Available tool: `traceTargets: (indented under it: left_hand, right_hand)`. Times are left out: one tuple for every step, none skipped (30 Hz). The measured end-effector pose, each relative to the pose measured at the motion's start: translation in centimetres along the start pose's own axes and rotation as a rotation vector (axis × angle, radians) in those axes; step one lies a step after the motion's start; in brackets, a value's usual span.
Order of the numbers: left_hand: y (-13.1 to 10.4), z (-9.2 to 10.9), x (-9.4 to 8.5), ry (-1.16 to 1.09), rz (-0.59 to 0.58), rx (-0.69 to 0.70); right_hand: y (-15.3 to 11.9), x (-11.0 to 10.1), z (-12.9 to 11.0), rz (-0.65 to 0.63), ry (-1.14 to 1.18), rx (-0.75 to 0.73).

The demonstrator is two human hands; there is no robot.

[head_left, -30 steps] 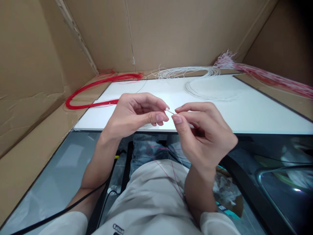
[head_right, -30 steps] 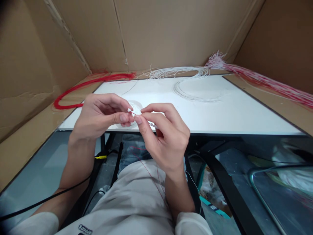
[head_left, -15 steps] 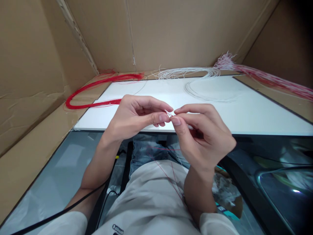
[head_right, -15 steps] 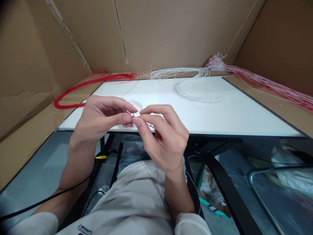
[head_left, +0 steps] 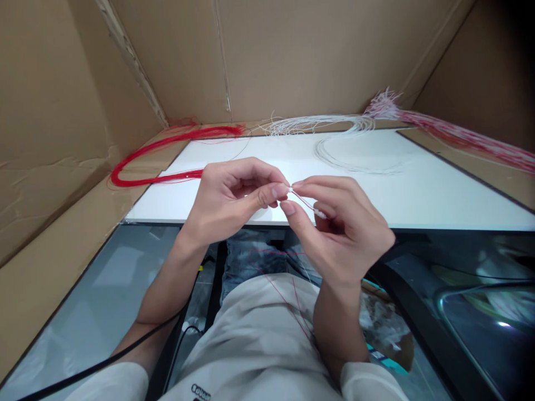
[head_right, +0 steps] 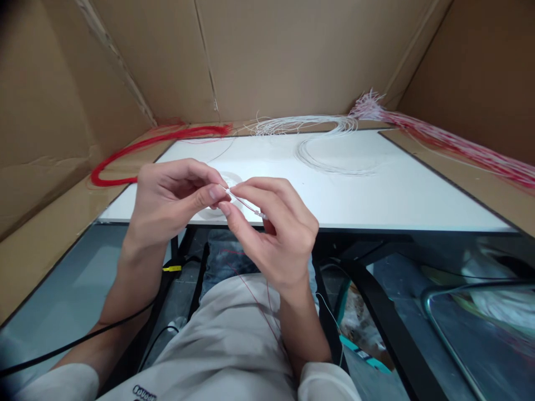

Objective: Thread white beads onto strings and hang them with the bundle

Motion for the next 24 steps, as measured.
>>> traceTargets:
  left_hand:
    - [0.0, -0.1, 0.0, -0.001, 0.007, 0.004]
    - [0.0, -0.1, 0.0, -0.003, 0.009, 0.009]
    - [0.0, -0.1, 0.1, -0.005, 0.007, 0.013]
    - [0.0, -0.2, 0.1, -0.006, 0.003, 0.017]
    - [0.0, -0.2, 0.1, -0.006, -0.001, 0.020]
    - [0.0, -0.2, 0.1, -0.005, -0.005, 0.022]
    - [0.0, -0.2, 0.1, -0.002, -0.010, 0.021]
    - [0.0, -0.2, 0.1, 0.003, -0.014, 0.020]
    - [0.0, -0.2, 0.1, 0.008, -0.018, 0.019]
    - [0.0, -0.2, 0.1, 0.011, -0.023, 0.017]
    - [0.0, -0.2, 0.2, 0.014, -0.028, 0.017]
    - [0.0, -0.2, 0.2, 0.017, -0.031, 0.020]
    - [0.0, -0.2, 0.2, 0.021, -0.032, 0.022]
    - [-0.1, -0.1, 0.2, 0.026, -0.031, 0.024]
    - [-0.1, -0.1, 0.2, 0.030, -0.027, 0.026]
    - [-0.1, 0.0, 0.1, 0.035, -0.022, 0.029]
    - [-0.1, 0.1, 0.1, 0.038, -0.018, 0.031]
    - [-0.1, 0.1, 0.0, 0.040, -0.014, 0.034]
    - [-0.1, 0.2, 0.0, 0.042, -0.011, 0.037]
    - [-0.1, 0.2, 0.0, 0.046, -0.007, 0.039]
    - [-0.1, 0.2, 0.0, 0.050, -0.003, 0.040]
    - [-0.1, 0.3, -0.1, 0.055, 0.002, 0.040]
    - [-0.1, 0.3, -0.1, 0.059, 0.007, 0.043]
    - [-0.1, 0.3, -0.1, 0.064, 0.015, 0.048]
  right_hand:
    - [-0.1, 0.0, 0.1, 0.010, 0.006, 0.015]
    - [-0.1, 0.1, 0.3, 0.014, 0.012, 0.035]
    - [-0.1, 0.1, 0.4, 0.018, 0.017, 0.047]
    - [-0.1, 0.2, 0.5, 0.020, 0.018, 0.051]
    - [-0.1, 0.2, 0.5, 0.021, 0.014, 0.048]
    - [-0.1, 0.2, 0.4, 0.022, 0.010, 0.038]
    - [-0.1, 0.2, 0.3, 0.023, 0.009, 0.025]
    - [-0.1, 0.2, 0.3, 0.025, 0.016, 0.019]
    - [-0.1, 0.3, 0.3, 0.021, 0.032, 0.024]
    - [-0.1, 0.3, 0.4, 0.014, 0.051, 0.036]
    - [-0.1, 0.4, 0.5, 0.012, 0.073, 0.047]
    - [-0.2, 0.5, 0.7, 0.010, 0.096, 0.060]
    - [-0.2, 0.5, 0.8, 0.012, 0.118, 0.077]
    - [-0.4, 0.6, 0.9, 0.017, 0.142, 0.092]
    - [-0.5, 0.6, 1.0, 0.025, 0.165, 0.105]
    - [-0.6, 0.6, 1.1, 0.032, 0.184, 0.115]
    - [-0.7, 0.6, 1.2, 0.037, 0.200, 0.123]
    - [-0.8, 0.6, 1.4, 0.039, 0.212, 0.129]
    - [-0.8, 0.6, 1.5, 0.035, 0.219, 0.135]
    - [-0.9, 0.7, 1.6, 0.027, 0.221, 0.140]
    - [-0.9, 0.7, 1.7, 0.015, 0.216, 0.148]
    - [-0.9, 0.8, 1.8, 0.003, 0.204, 0.157]
    - [-0.9, 0.8, 1.8, -0.009, 0.184, 0.165]
    - [-0.8, 0.8, 1.8, -0.017, 0.159, 0.168]
Point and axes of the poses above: each hand's wrist, its own y-axis towards the middle knuckle, its own x-axis out of the palm, z = x × y, the point moved 8 cm from there along y, towards the middle knuckle, and after that the axes turned 14 degrees about -z, right-handed, at the moved point
